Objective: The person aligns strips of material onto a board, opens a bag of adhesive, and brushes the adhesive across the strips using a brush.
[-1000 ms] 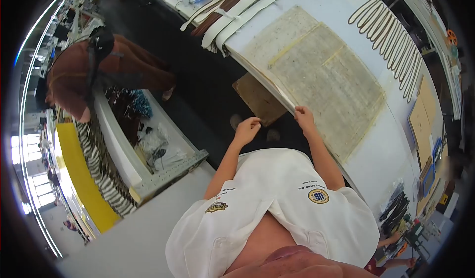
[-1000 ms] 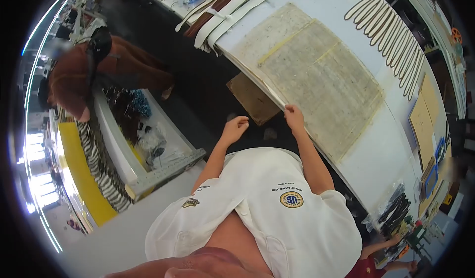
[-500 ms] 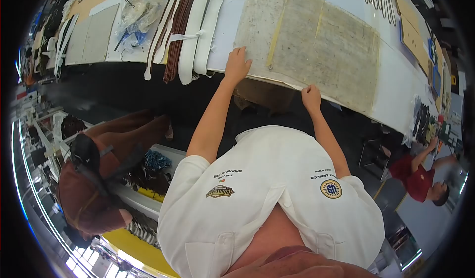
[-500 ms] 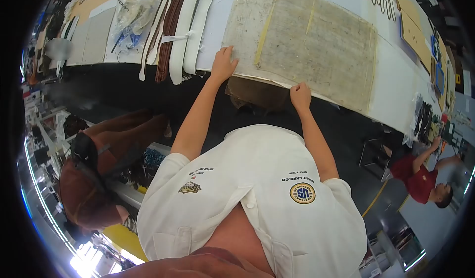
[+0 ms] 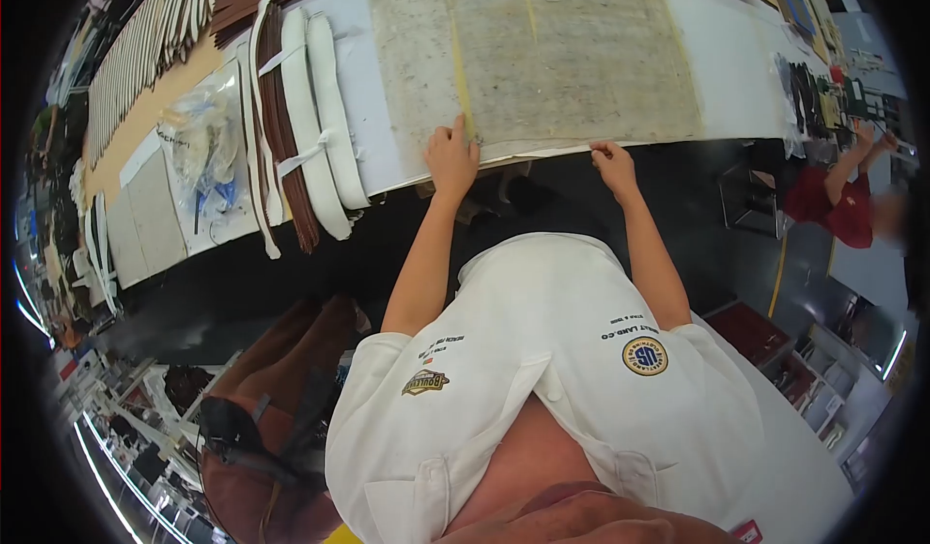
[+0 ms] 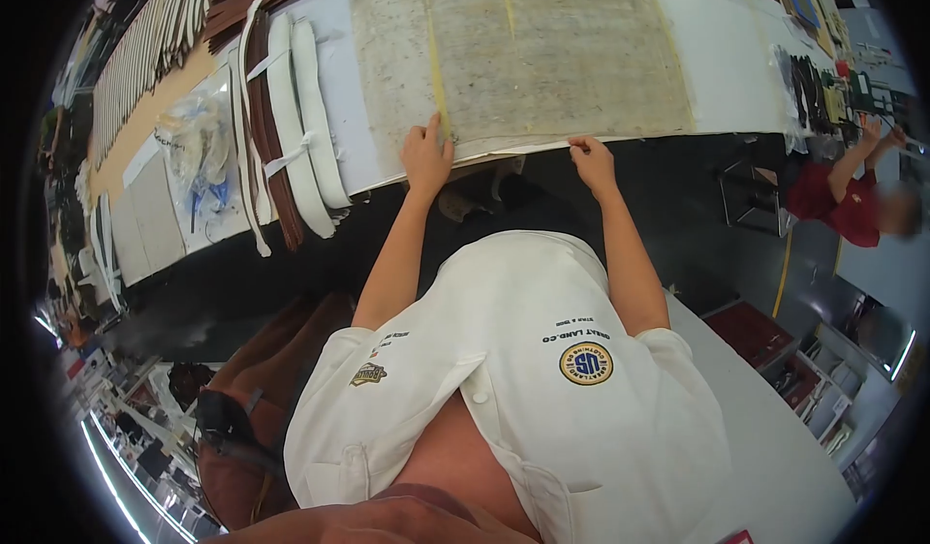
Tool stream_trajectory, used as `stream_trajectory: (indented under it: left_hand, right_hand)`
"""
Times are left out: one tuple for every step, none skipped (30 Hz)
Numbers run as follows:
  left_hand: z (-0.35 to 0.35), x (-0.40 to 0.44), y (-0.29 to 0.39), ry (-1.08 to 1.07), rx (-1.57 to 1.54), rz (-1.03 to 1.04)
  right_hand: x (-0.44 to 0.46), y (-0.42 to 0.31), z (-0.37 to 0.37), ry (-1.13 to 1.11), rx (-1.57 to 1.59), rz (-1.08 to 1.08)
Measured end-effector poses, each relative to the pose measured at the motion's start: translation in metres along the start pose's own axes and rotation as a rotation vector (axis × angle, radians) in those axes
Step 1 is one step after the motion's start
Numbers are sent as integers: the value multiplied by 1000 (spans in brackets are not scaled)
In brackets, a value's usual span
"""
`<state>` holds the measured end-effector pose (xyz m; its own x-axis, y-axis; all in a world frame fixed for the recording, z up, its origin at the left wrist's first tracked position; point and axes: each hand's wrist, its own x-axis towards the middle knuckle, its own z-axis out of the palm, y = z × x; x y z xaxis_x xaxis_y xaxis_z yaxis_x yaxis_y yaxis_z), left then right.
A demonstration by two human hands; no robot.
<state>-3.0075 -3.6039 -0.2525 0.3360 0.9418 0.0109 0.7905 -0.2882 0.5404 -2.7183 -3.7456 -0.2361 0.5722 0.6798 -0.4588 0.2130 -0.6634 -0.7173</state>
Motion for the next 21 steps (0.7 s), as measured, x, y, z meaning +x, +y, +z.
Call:
stream_trajectory:
  left_hand:
    - [-1,1,1,3,6,-5]
    - [-3,2,2,9,17,-10]
    - [-4,2,2,7,8,-24]
    - [-1,2,2,8,0,-40]
    - [2,3,1,10,-5,-55]
    - [7,5,-1,23,-18,-79]
    - [12,7,-3,38,-32,-104]
    - [17,11,0,53,-45,-130]
    - [19,17,7,41,-77,-200]
    - [22,23,14,29,-109,-271]
    - [24,29,23,16,-141,-340]
    - [26,36,30,17,-87,-387]
    - [28,43,36,17,-33,-434]
    - [29,48,39,16,20,-481]
    - [26,54,39,-14,-124,-550]
    - [21,58,37,-52,-269,-613]
    - [18,63,35,-101,-417,-672]
    - [8,66,40,-152,-518,-654]
    - [-4,64,51,-206,-621,-644]
    - [-13,63,59,-210,-734,-607]
    - [-22,65,66,-208,-844,-564]
  right_hand:
    - [11,7,-18,64,-8,9]
    - [24,13,-35,126,-12,17]
    - [38,20,-53,216,-5,-8]
    - [55,26,-72,305,2,-34]
    - [71,30,-92,363,19,-23]
    - [89,33,-112,418,35,-15]
    - [110,42,-134,480,-50,-14]
    - [128,49,-148,541,-135,-13]
    - [136,40,-164,568,-383,119]
    - [148,41,-171,515,-424,194]
    - [158,39,-179,461,-465,271]
    - [169,38,-187,408,-505,345]
    - [170,30,-189,376,-560,336]
    - [171,23,-193,367,-562,327]
    - [171,19,-197,358,-563,324]
    - [172,18,-201,353,-563,328]
    - [175,25,-202,416,-545,304]
    - [174,26,-209,409,-500,273]
    - [171,27,-216,398,-462,242]
    - [171,30,-224,387,-422,208]
    - [179,49,-228,408,-182,130]
